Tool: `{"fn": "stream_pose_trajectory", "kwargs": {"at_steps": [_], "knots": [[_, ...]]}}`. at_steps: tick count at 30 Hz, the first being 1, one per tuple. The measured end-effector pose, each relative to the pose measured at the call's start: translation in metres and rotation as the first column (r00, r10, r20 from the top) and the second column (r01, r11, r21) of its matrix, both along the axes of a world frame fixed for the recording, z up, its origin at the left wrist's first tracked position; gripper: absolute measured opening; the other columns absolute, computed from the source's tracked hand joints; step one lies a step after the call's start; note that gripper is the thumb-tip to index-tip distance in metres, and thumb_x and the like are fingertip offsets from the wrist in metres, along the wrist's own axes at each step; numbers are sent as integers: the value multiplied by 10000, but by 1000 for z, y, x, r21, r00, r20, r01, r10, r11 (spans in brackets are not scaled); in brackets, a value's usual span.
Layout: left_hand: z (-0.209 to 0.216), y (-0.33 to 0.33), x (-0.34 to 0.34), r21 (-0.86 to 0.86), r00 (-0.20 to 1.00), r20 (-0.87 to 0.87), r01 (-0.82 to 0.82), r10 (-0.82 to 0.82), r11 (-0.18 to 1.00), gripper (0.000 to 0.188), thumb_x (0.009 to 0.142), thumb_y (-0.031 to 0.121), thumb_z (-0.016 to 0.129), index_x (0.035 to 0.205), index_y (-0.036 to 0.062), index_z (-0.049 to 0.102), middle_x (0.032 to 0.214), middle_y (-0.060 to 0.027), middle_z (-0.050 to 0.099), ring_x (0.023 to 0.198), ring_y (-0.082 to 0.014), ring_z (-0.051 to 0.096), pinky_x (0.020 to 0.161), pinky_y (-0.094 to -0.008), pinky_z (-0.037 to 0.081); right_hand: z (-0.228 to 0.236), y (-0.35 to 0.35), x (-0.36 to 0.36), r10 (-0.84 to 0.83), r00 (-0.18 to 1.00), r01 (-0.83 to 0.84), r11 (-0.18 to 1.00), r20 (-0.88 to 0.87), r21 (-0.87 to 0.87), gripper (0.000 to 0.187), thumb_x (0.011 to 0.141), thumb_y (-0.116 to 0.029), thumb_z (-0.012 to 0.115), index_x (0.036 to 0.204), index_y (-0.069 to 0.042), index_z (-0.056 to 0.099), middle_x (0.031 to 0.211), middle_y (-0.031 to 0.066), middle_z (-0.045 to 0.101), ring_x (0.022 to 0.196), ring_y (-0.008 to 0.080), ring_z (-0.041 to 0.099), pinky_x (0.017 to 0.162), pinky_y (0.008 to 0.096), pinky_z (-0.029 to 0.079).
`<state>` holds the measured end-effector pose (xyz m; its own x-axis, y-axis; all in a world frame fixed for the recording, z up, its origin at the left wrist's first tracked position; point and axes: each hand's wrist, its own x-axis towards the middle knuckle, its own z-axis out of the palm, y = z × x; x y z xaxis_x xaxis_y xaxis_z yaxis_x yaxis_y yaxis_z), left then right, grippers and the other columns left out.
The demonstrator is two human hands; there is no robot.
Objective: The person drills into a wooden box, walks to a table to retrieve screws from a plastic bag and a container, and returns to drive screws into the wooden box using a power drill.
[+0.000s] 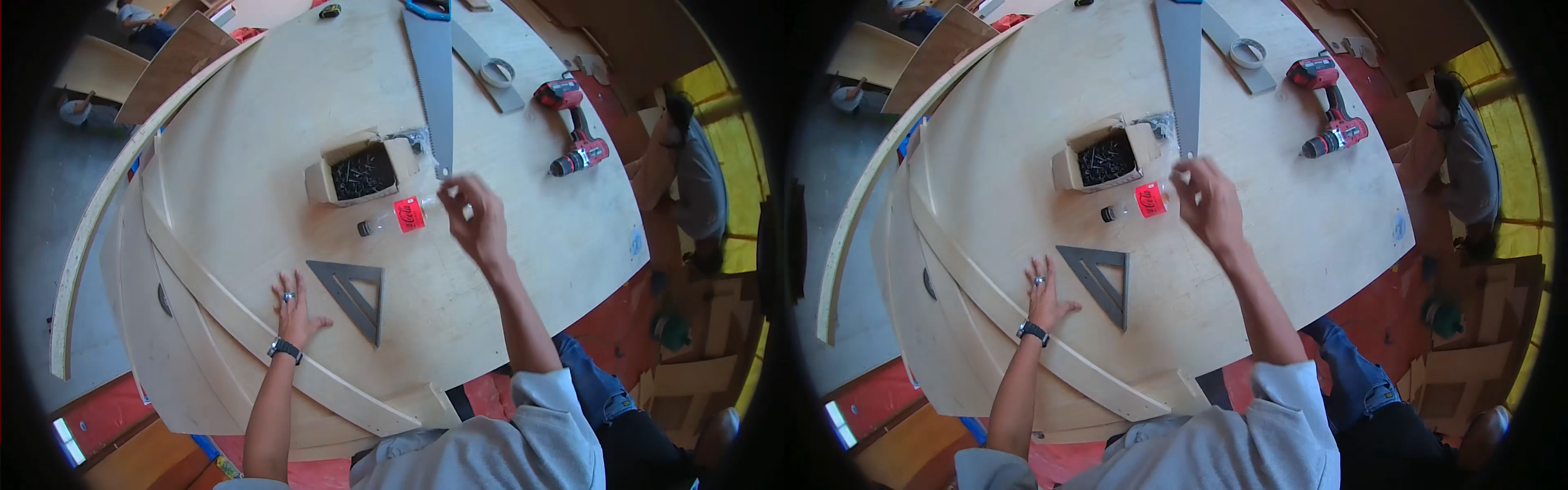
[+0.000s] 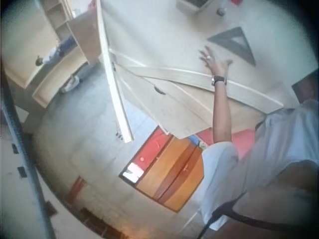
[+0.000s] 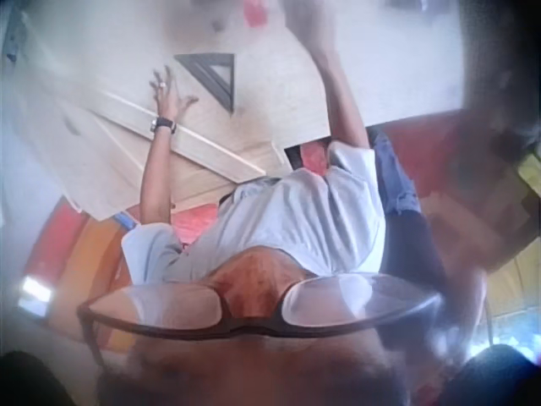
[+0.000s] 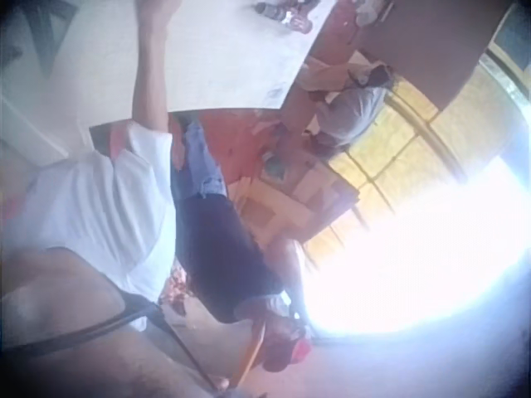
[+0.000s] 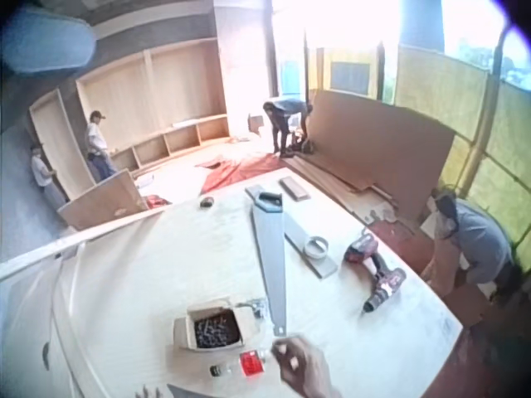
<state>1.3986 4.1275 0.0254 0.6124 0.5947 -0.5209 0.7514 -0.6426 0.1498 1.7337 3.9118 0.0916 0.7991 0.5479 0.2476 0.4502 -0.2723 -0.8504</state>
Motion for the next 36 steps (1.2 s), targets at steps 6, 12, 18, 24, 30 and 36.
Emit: {"fn": "stream_pose_trajectory", "kwargs": {"at_steps": [6,12,18,24,30,36], "knots": [[4,1,2,-17,1000,-19,-9,9,1000,1435,583,348,947,1616,216,-40,1662,-229,-76,1504,-520,-9,1106,-723,251,-43,64,76,111,938,-41,976,327,-213,338,819,15,627,1135,-93,680,1073,136,646,923,374,670,783,455,538],[6,4,4,-21,999,-35,-28,27,999,1437,581,354,947,1616,214,-39,1661,-234,-68,1502,-523,-18,1108,-720,249,-37,86,122,113,973,-77,981,200,-179,181,850,-41,614,985,-66,733,956,165,711,889,350,698,784,401,546],[8,2,6,-10,1000,-12,-21,20,1000,1436,584,354,947,1615,216,-42,1661,-233,-71,1503,-524,-14,1108,-718,249,19,57,127,51,998,-57,989,41,137,332,769,112,519,1019,-3,705,932,107,724,865,183,698,754,312,547],[15,-3,6,3,999,-34,-25,25,1000,1414,591,358,946,1615,217,-19,1665,-223,-42,1501,-522,15,1090,-721,294,67,-8,87,193,976,-116,853,-101,509,295,829,160,549,1067,26,660,1044,67,662,1011,128,613,911,279,475],[7,-3,-2,60,1000,-26,9,-7,998,1405,585,384,948,1612,216,4,1667,-209,-12,1497,-518,67,1059,-725,348,106,-64,8,364,926,-192,677,-97,711,219,838,104,564,1017,16,653,1039,68,652,997,162,618,893,300,475],[-6,-12,-30,266,952,287,31,-109,964,1082,730,323,880,1564,101,227,1614,-226,209,1462,-462,239,1080,-589,413,144,-91,-94,440,894,-304,739,-89,601,206,803,89,566,982,21,643,994,74,658,985,163,615,887,297,471]]}}
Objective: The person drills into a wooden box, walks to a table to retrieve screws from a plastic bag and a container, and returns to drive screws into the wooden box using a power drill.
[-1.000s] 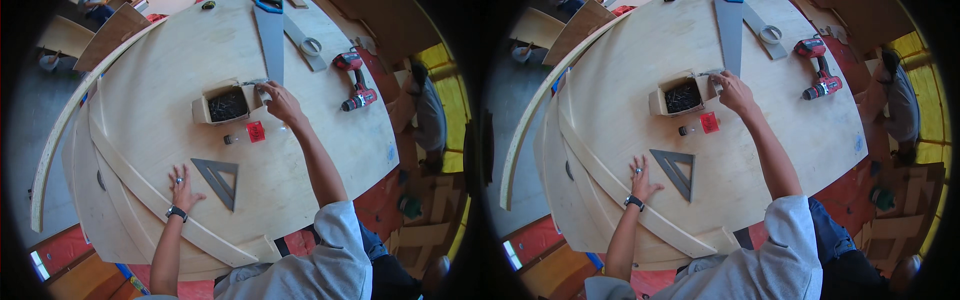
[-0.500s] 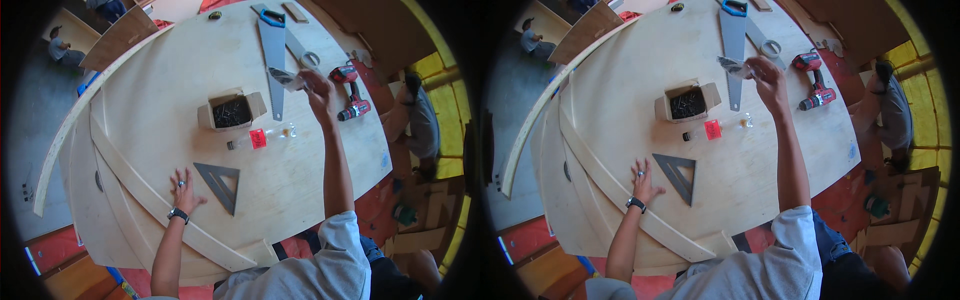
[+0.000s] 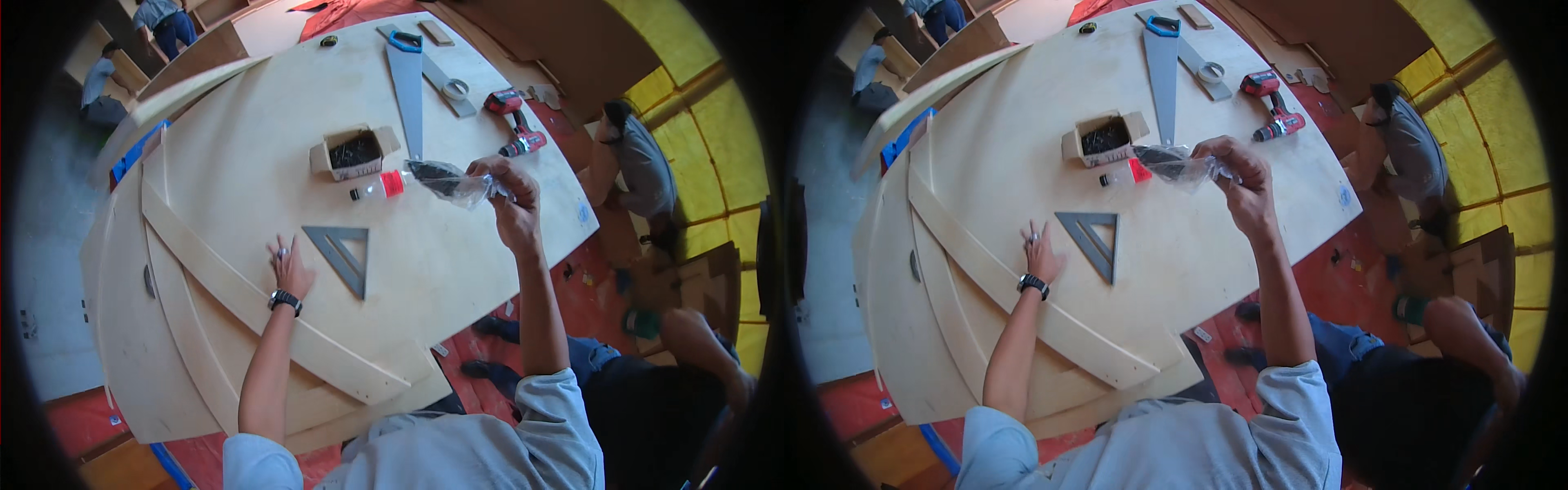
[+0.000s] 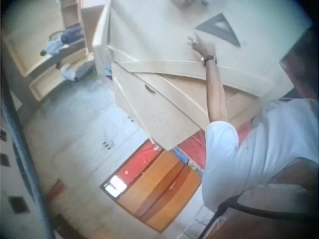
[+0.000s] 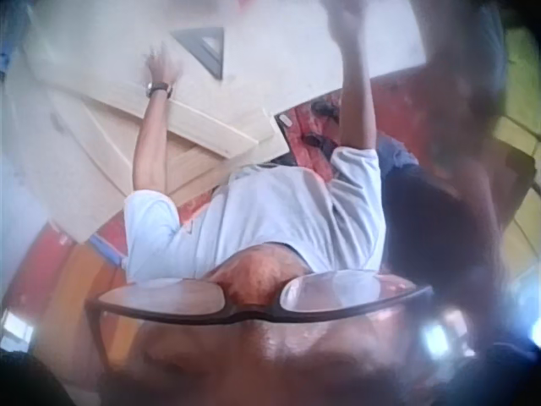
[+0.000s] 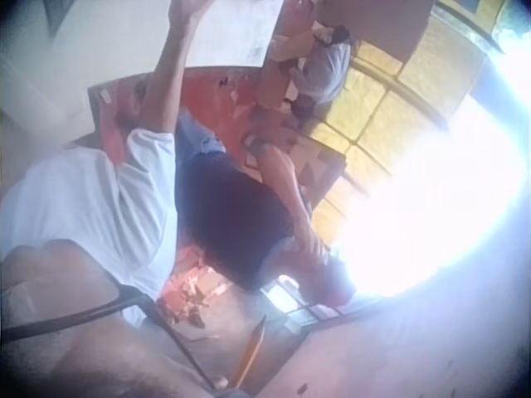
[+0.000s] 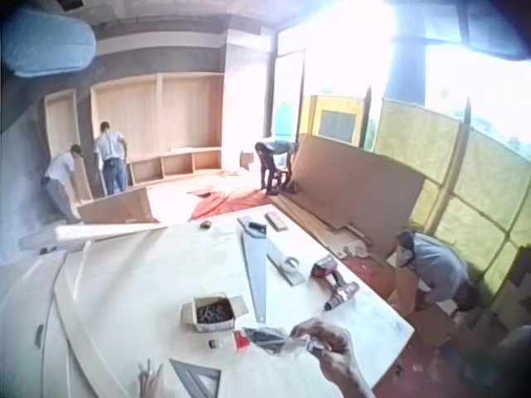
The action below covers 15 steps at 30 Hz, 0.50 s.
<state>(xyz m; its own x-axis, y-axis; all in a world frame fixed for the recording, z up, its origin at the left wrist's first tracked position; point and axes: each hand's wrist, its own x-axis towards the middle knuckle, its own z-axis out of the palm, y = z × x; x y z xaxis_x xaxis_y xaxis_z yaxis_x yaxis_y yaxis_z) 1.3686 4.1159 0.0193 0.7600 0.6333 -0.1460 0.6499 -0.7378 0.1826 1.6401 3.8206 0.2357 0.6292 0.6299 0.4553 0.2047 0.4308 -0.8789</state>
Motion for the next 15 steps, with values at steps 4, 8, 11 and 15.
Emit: {"fn": "stream_pose_trajectory", "kwargs": {"at_steps": [4,8,11,15], "knots": [[103,-99,16,-956,800,289,273,527,111,691,959,453,636,1432,-15,448,1397,-186,546,1268,-367,546,1084,-456,442,13,-27,-73,45,981,-18,990,188,-143,261,760,74,526,986,39,652,1022,101,664,1004,191,626,908,300,470],[174,-163,-28,-365,825,66,543,561,-756,735,1011,539,485,1458,-41,413,1345,-192,603,1253,-281,588,1092,-443,456,20,-38,-154,151,969,-88,950,194,-299,286,741,98,534,985,36,669,1037,120,670,996,197,638,877,299,490],[186,-175,-74,-464,760,-17,569,649,-679,614,1048,406,472,1472,-31,402,1406,-204,560,1291,-276,566,1127,-434,433,16,-51,-203,125,982,-61,919,142,-389,278,736,141,551,965,37,671,1034,122,670,982,192,642,864,295,497],[194,-177,-129,-596,714,63,587,698,-547,546,1050,304,499,1470,-29,397,1388,-196,571,1196,-266,629,1059,-445,504,9,-56,-257,-115,993,101,954,-35,-282,278,861,148,559,1105,36,632,1097,94,666,975,134,642,852,262,505]]}}
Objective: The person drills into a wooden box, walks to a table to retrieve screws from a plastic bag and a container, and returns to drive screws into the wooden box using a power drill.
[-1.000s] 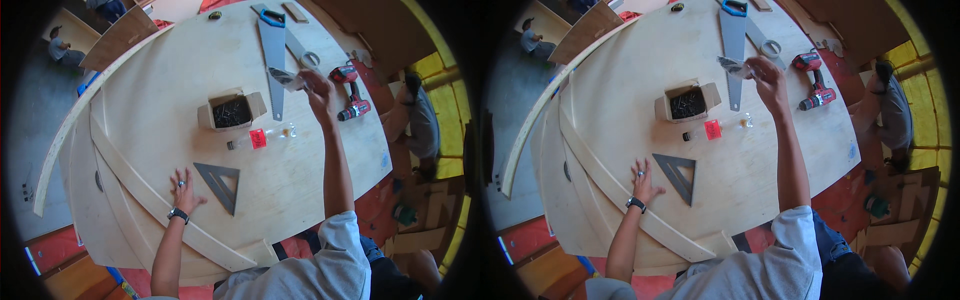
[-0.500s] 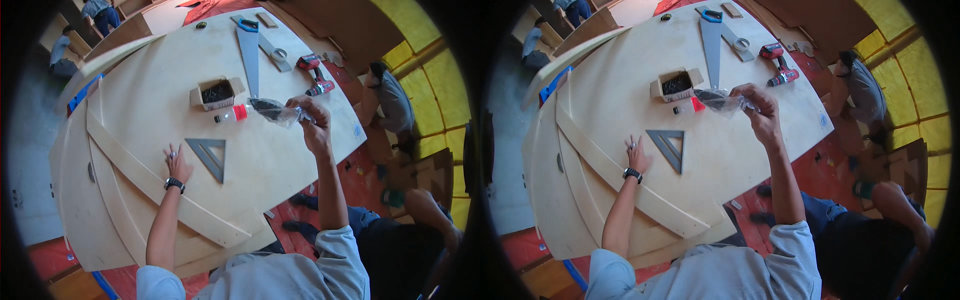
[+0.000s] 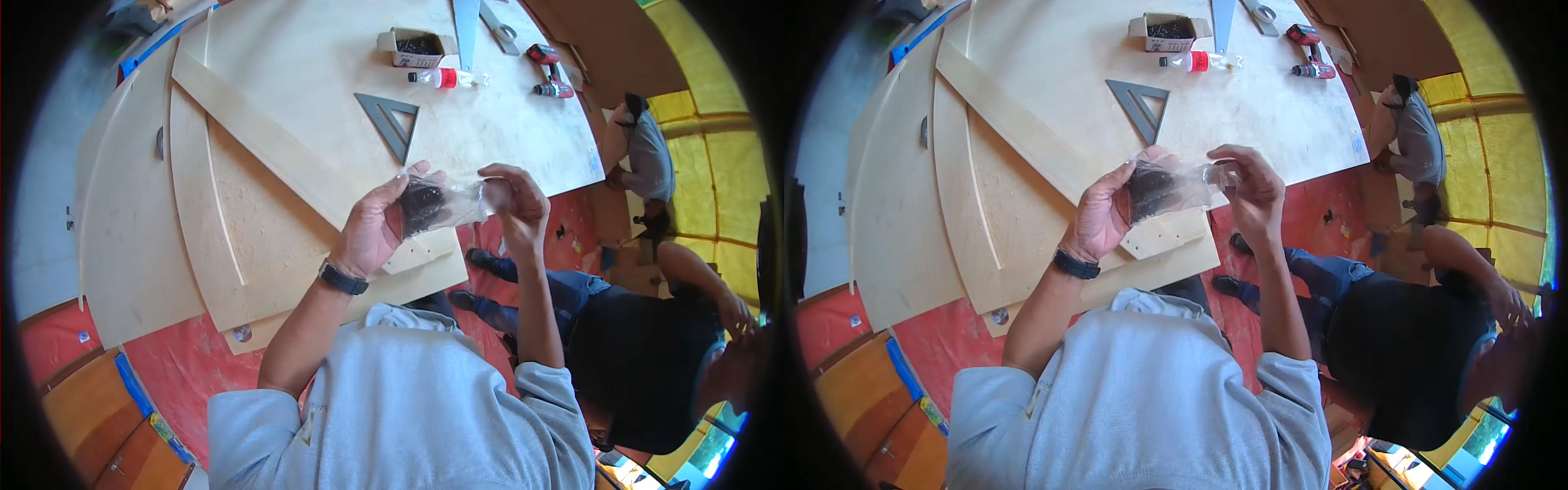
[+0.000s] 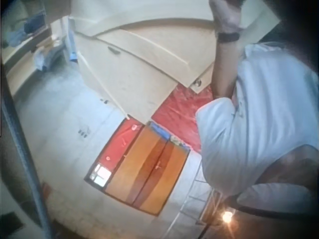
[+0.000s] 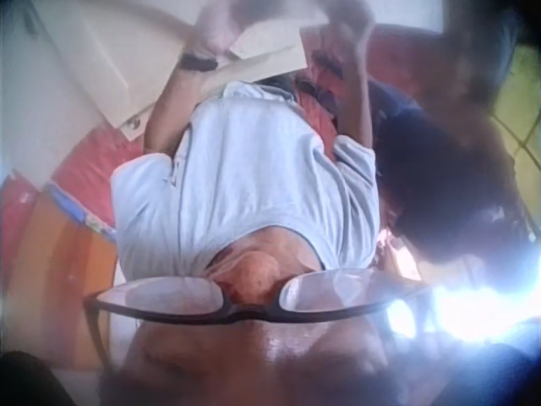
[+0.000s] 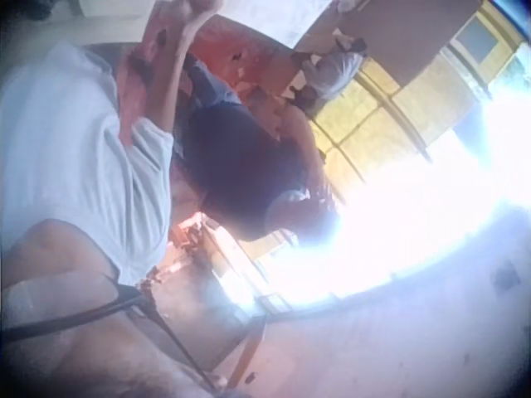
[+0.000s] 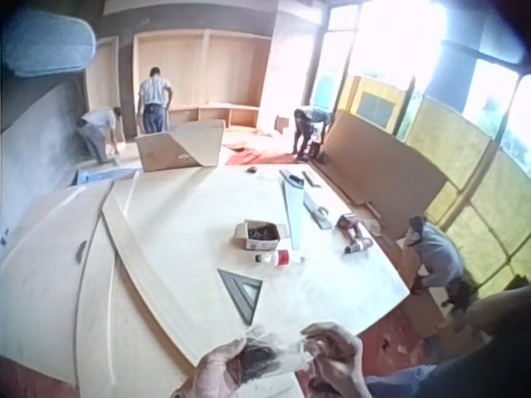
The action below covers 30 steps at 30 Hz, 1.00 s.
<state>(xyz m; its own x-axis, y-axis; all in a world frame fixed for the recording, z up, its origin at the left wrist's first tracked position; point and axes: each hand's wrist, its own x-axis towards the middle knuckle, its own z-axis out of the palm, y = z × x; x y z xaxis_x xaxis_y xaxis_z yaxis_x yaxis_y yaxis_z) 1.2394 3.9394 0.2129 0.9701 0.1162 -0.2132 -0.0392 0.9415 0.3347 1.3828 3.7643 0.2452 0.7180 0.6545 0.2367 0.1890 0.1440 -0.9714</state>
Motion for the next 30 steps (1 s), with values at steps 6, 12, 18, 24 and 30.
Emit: {"fn": "stream_pose_trajectory", "kwargs": {"at_steps": [6,12,18,24,30], "knots": [[24,2,-54,95,993,15,-117,116,989,592,1062,333,474,1500,-39,335,1447,-171,514,1208,-242,614,1030,-443,537,21,-8,-53,-18,955,73,981,-295,178,149,943,57,575,1084,25,612,1211,161,570,978,177,642,813,356,609],[27,7,-83,125,987,96,-140,128,982,634,993,89,511,1551,-24,230,1506,-158,456,1229,-233,599,1058,-402,516,41,-6,-83,50,998,-52,997,-41,-57,185,967,-81,624,1103,40,663,1268,158,539,1066,163,605,841,323,593],[21,4,-99,220,983,168,-113,77,969,797,874,-88,534,1579,22,179,1552,-212,385,1288,-276,571,1096,-398,489,21,-4,-87,158,981,-167,983,-115,-71,182,953,-16,625,1112,57,677,1286,115,572,1125,182,604,842,300,576],[20,1,-106,55,965,207,-175,161,983,833,867,-108,494,1593,34,113,1557,-250,353,1276,-273,580,1111,-401,473,34,-10,-98,282,937,-311,942,-208,-125,198,923,58,600,1101,45,687,1268,119,585,1113,188,609,891,325,562],[20,1,-111,265,981,190,-97,46,960,886,844,-92,492,1605,70,68,1567,-259,332,1317,-278,544,1099,-394,480,36,2,-107,238,967,-251,948,-88,-197,269,854,125,608,1090,44,709,1221,118,616,1064,178,634,877,297,547]]}}
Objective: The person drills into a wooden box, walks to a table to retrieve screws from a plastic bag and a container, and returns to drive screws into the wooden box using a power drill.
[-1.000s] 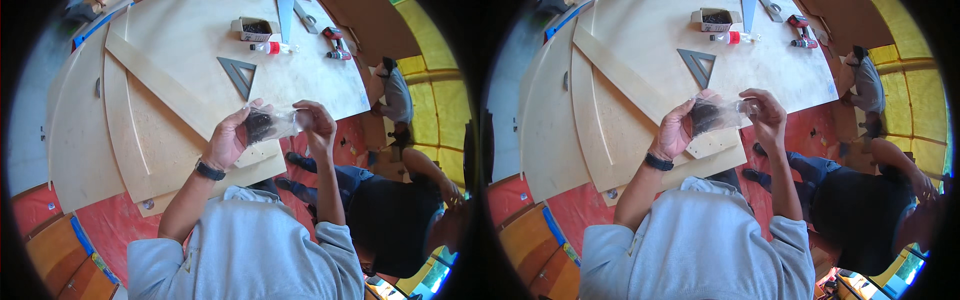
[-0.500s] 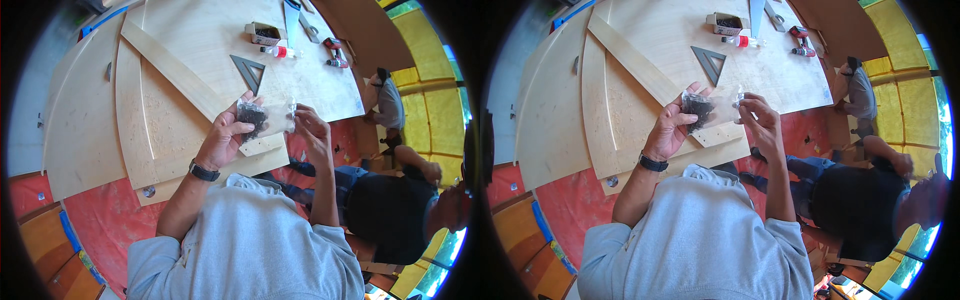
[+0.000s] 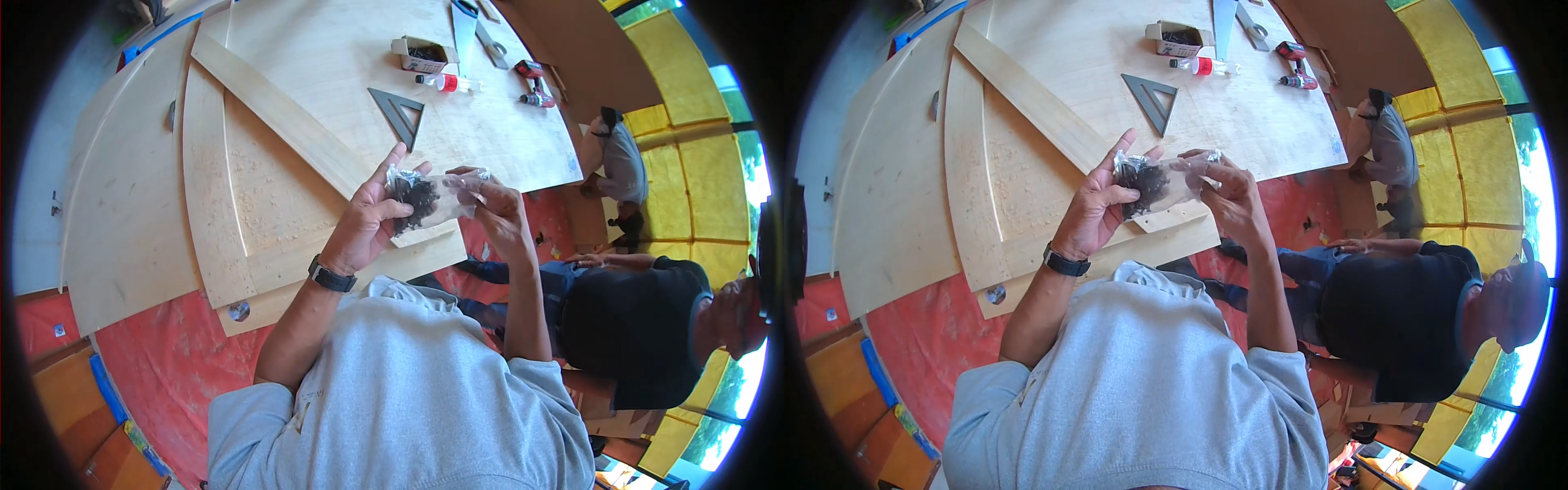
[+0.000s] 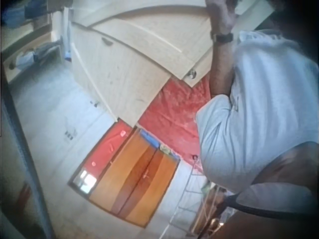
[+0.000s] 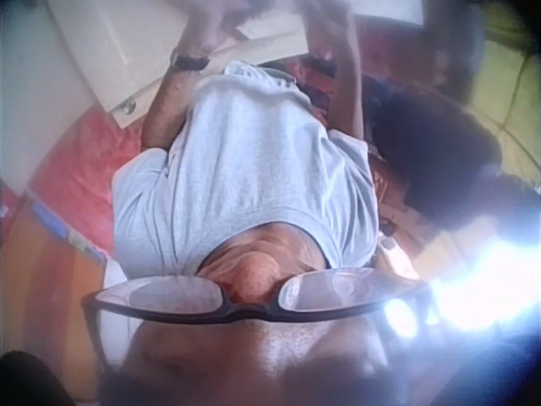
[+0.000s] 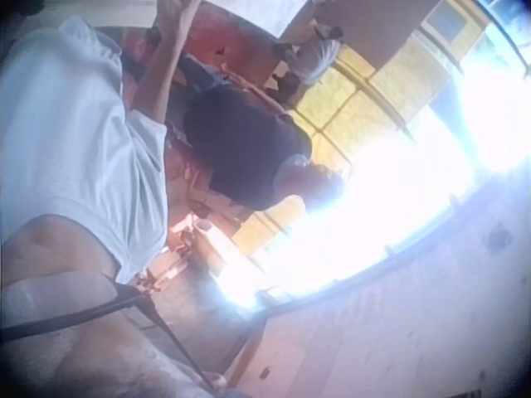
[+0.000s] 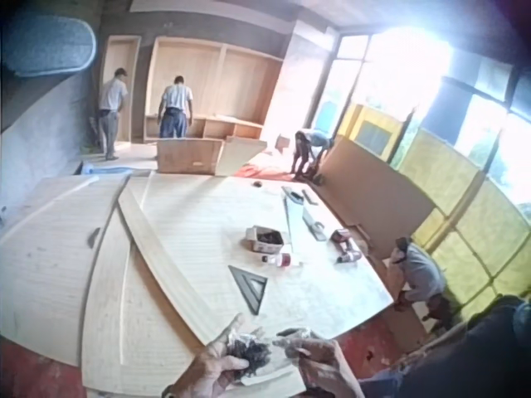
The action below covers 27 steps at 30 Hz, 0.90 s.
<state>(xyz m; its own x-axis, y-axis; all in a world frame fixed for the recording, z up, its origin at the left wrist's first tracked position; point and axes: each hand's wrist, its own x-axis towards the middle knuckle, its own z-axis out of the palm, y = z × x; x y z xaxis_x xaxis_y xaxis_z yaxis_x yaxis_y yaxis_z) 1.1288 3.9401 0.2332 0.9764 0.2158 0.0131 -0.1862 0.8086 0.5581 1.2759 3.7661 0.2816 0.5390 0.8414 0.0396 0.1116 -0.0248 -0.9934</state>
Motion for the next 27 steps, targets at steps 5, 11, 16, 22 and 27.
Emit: {"fn": "stream_pose_trajectory", "kwargs": {"at_steps": [5,11,16,22,27], "knots": [[-4,-4,-3,-102,998,49,31,-26,994,930,808,-86,485,1609,80,43,1575,-261,319,1313,-282,550,1090,-381,485,-4,-3,1,-6,912,112,965,410,-237,259,831,58,694,1080,6,735,1045,112,692,920,169,676,779,299,530],[-10,-7,-7,-193,997,83,18,-2,981,946,784,-96,470,1609,79,42,1575,-262,319,1308,-274,553,1084,-356,489,5,5,-21,-72,857,201,959,510,-202,233,767,-92,841,947,12,738,982,106,699,814,166,648,733,301,526],[-9,-11,-8,-28,998,56,30,-28,999,903,831,-104,466,1607,71,42,1562,-251,351,1256,-237,586,1047,-333,510,-1,4,-28,-32,885,177,946,464,-272,287,759,-134,855,960,13,712,961,109,692,795,184,637,717,318,512],[-19,-12,-10,19,1000,4,5,-5,1000,887,890,-101,545,1597,33,27,1519,-232,423,1220,-215,602,1024,-317,517,0,4,-29,-44,903,151,963,427,-222,386,758,-191,862,1043,5,690,930,106,691,821,210,647,766,345,513],[-30,-11,-12,139,1000,17,-19,17,990,877,942,-47,588,1595,35,8,1518,-238,427,1226,-203,595,1024,-318,512,10,11,-41,21,886,191,895,464,-404,337,772,-225,839,1006,-19,710,922,116,697,822,223,653,771,347,519]]}}
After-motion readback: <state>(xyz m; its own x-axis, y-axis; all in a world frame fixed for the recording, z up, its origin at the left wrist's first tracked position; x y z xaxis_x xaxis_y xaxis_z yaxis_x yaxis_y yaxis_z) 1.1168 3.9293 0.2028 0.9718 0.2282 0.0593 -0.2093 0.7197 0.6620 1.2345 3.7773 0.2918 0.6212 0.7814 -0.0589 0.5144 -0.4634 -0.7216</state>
